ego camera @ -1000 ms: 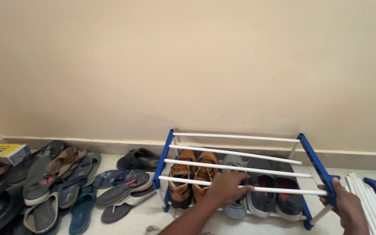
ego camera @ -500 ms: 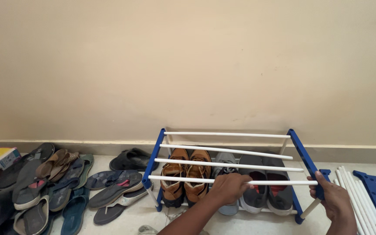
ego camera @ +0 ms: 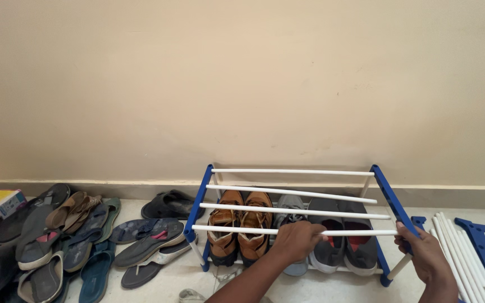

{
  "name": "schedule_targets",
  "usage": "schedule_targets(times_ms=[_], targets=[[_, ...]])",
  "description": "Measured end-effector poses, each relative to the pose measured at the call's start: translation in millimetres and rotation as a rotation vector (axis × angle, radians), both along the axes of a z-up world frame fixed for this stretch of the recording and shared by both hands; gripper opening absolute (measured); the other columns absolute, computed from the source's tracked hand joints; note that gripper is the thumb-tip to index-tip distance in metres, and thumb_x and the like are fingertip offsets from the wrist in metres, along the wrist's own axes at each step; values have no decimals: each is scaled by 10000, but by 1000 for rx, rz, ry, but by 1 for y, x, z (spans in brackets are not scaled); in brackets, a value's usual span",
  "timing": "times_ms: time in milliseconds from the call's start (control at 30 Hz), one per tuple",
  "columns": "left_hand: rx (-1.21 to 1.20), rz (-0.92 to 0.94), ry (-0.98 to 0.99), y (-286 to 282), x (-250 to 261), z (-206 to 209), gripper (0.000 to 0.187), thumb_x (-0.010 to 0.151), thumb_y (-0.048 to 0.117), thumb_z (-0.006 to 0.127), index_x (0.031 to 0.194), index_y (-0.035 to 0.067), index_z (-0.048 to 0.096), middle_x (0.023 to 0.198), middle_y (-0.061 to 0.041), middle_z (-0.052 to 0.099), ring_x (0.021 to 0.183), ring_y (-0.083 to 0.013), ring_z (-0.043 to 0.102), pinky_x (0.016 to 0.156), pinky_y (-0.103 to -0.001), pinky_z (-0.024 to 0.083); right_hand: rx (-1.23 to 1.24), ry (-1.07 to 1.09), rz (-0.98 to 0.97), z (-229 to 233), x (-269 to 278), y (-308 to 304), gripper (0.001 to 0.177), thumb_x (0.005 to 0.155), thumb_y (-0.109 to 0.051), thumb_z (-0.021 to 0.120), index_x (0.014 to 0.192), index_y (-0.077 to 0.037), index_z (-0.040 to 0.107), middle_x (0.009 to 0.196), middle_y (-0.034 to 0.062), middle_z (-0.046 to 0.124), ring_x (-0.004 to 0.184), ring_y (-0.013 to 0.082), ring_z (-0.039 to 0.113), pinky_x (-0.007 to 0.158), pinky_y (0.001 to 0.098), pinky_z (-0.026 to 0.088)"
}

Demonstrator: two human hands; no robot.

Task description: The person wipes a white plastic rod with a cloth and then inserts it into a blue shoe rack frame. They continue to insert additional rods into the rack, completing the assembly of the shoe rack.

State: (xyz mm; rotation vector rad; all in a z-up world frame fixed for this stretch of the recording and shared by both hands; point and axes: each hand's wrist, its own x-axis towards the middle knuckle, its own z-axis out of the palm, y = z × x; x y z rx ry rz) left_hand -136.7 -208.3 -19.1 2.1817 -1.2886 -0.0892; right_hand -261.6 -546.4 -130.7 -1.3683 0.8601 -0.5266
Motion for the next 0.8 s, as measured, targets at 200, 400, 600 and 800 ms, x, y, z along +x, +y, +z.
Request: schedule_targets(times_ms=[200,400,600,800], targets=[[6,-2,13,0,-2,2,320,988,386,611,1170,162,750,875,-131,720,885,-338,698,773,-477,519,0,69,-37,14,0,12,485,1069,-427,556,1186,29,676,901,180,622,850,258,577,834,406,464],[35,0,18,2,-5,10,310,993,375,598,1178,174,745,871,-135,728,888,-336,695,765,-482,512,130,-104,-48,31,-7,24,683,1132,-558,226,1286,-3,594,1085,121,683,861,225,597,794,391,443],[28,4,47,2,-7,12,310,978,357,602,1189,184,749,922,-127,733,906,-344,695,779,-476,519,125,-108,-49,28,-7,23,753,1151,-584,168,1293,7,611,1031,164,702,832,205,564,760,371,447],[44,-10,41,3,-5,12,312,987,366,605,1193,176,742,927,-128,736,925,-332,694,784,-472,516,116,-81,-40,26,-3,20,794,1142,-611,134,1268,-30,660,957,127,677,774,183,499,728,350,451]])
